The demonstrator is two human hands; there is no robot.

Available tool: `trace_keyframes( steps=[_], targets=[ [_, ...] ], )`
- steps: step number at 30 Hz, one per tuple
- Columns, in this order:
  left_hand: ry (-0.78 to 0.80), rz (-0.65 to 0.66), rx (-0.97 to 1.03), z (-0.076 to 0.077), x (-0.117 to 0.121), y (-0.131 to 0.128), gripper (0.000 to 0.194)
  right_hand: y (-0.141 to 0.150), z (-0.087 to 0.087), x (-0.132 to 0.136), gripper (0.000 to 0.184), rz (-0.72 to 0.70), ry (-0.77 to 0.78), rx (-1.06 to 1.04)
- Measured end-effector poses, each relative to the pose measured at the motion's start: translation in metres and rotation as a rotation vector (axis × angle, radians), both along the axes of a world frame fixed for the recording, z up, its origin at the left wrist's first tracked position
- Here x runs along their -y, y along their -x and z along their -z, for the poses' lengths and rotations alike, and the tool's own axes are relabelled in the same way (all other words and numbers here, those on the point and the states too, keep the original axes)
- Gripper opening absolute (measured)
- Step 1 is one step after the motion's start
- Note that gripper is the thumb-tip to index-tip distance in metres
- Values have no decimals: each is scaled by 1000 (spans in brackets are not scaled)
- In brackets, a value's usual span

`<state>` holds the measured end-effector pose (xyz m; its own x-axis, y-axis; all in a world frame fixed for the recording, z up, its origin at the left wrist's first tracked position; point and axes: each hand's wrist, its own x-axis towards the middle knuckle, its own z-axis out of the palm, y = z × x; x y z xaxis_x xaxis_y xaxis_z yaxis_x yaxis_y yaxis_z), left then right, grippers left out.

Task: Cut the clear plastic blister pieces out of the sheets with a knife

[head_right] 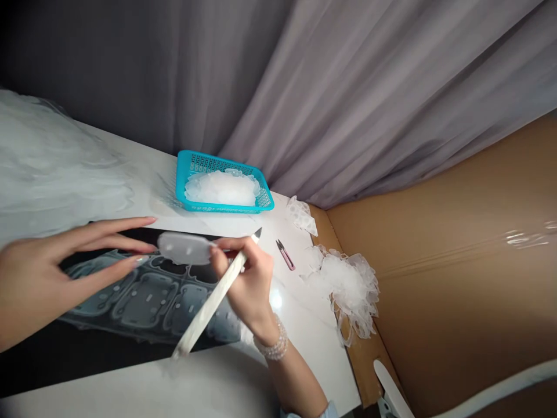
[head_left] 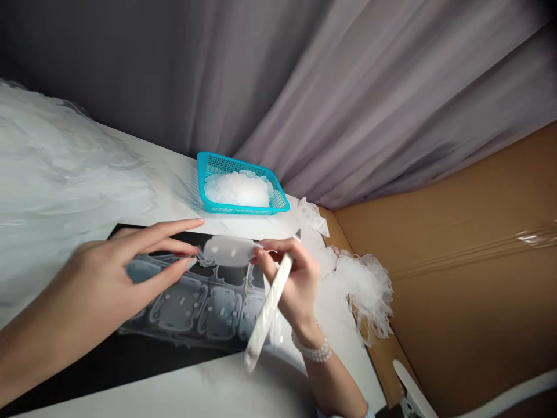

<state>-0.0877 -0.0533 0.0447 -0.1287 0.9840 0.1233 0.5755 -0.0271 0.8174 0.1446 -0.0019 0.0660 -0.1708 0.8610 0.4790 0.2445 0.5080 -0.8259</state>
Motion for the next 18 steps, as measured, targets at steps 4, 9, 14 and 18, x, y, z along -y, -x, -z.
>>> trace_keyframes(
  steps=[4, 9, 14, 18],
  targets=[
    [124, 88, -173, 7, -17, 6, 45, -3, 3, -60, 17, 79, 380, -210],
    [31, 153, -314, 28, -23, 16, 43, 37, 9, -157, 8, 87, 382, -355],
    [51, 207, -442, 36, -21, 20, 48, 92, 21, -208, 10, 134, 444, -364],
    [95, 299, -586, 34, -16, 21, 51, 97, 23, -206, 22, 181, 447, -335]
  ],
)
